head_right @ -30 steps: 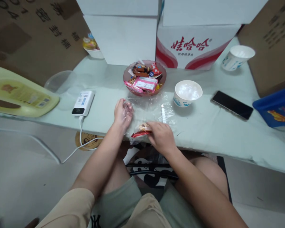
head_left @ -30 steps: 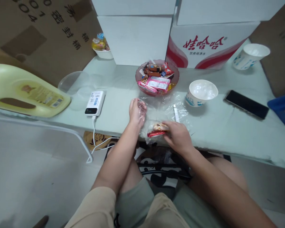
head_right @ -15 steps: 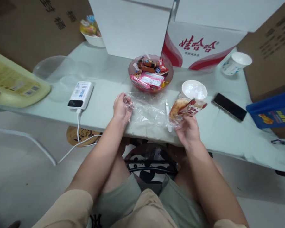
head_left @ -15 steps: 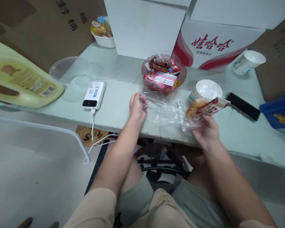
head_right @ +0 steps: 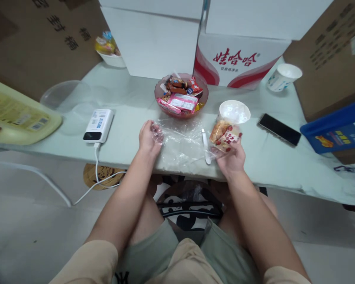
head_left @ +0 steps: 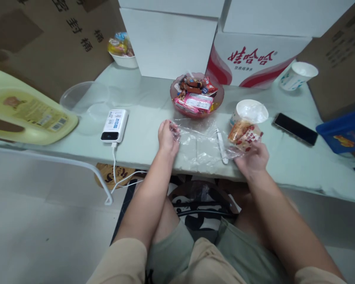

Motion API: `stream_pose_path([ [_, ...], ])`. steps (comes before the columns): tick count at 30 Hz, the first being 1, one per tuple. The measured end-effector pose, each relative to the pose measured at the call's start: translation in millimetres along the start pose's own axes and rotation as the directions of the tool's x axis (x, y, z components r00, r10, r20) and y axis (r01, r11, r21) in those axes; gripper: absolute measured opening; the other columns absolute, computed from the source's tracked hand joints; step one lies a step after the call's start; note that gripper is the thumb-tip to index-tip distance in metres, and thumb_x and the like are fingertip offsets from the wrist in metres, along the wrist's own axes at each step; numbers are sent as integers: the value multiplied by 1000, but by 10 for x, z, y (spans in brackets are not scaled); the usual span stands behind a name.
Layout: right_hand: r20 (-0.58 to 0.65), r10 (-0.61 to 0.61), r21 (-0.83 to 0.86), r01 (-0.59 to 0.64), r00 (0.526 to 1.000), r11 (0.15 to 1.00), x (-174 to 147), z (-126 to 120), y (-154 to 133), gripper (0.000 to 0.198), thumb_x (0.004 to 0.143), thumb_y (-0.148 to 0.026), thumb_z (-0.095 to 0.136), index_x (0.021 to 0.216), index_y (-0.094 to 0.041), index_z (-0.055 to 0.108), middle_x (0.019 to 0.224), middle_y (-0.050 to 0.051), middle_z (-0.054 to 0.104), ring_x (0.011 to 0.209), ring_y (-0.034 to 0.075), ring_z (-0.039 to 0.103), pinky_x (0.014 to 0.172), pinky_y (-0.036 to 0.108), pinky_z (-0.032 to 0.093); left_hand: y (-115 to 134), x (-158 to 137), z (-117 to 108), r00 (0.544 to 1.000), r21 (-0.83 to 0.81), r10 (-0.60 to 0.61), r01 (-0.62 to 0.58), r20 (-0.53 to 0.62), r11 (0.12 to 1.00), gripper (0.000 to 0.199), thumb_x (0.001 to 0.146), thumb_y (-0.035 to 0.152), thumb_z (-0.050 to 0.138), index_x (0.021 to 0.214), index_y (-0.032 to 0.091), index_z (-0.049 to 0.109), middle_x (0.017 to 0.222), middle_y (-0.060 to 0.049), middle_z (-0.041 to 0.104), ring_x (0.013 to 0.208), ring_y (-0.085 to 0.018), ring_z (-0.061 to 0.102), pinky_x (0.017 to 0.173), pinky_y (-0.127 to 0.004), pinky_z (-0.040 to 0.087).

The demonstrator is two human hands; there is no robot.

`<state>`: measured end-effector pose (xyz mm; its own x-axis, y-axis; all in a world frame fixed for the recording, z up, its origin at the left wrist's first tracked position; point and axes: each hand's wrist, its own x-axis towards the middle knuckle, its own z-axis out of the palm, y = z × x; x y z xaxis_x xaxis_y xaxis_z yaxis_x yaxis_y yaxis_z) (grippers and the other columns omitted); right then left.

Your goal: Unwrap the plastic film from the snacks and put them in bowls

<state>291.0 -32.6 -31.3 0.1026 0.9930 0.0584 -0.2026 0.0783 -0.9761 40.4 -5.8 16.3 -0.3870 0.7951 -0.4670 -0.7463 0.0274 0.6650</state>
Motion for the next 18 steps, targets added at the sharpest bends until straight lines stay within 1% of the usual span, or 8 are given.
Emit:
stream_pose_path([
  [1,-38,14,-19,-15,999,1000,12,9,21,56,83,-47,53,138,-37,48,139,5,60,110,27,67,67,37,58,-2,-1,4,1000,2,4,-4,-2,1000,21,94,22,58,76,21,48,53,7,49,39,-6,43,41,-16,28],
  [3,-149,57,-2,-58,987,998,35,47,44,54,83,-50,61,134,-35,51,132,6,63,102,24,69,66,33,57,-9,-1,13,1000,1,15,-15,-5,1000,20,95,21,56,76,21,48,54,7,49,39,-6,43,42,-16,28],
  [5,-210,54,36,-47,976,998,41,81,15,55,78,-48,70,128,-31,55,128,5,66,101,22,69,74,34,58,-20,2,23,1000,-3,22,-22,-9,1000,19,96,20,53,77,20,48,54,8,49,40,-5,43,43,-15,30],
  [8,-251,-81,-28,76,964,997,-29,76,-126,48,73,-43,79,115,-27,61,118,2,68,103,19,68,87,34,57,-33,12,37,999,-2,31,-31,-5,1000,18,96,19,51,78,20,48,55,8,50,40,-5,44,43,-14,30],
  [11,-276,-178,-172,134,945,976,-202,50,-283,45,72,-38,82,111,-27,63,113,0,69,100,17,68,84,31,57,-29,25,44,999,1,36,-36,14,999,18,94,19,52,77,20,47,55,7,49,39,-5,41,41,-15,26],
  [13,-255,-174,-214,120,951,970,-330,70,-344,48,73,-36,82,115,-27,62,116,1,69,99,17,68,83,32,57,-19,32,46,999,10,36,-37,39,999,20,93,18,51,75,20,45,54,8,45,36,-4,34,39,-15,21],
  [15,-190,-137,-245,88,972,965,-406,132,-379,49,73,-38,82,117,-26,62,117,4,70,99,20,68,83,35,58,-4,35,46,997,22,39,-40,64,999,22,93,18,51,73,20,43,53,8,41,35,-4,28,38,-16,16],
  [18,-89,-114,-345,77,989,936,-316,283,-465,46,71,-43,82,109,-26,61,108,6,71,92,23,69,77,40,60,19,32,44,996,31,35,-37,81,999,23,95,20,53,73,20,43,53,8,39,36,-4,26,39,-17,14],
])
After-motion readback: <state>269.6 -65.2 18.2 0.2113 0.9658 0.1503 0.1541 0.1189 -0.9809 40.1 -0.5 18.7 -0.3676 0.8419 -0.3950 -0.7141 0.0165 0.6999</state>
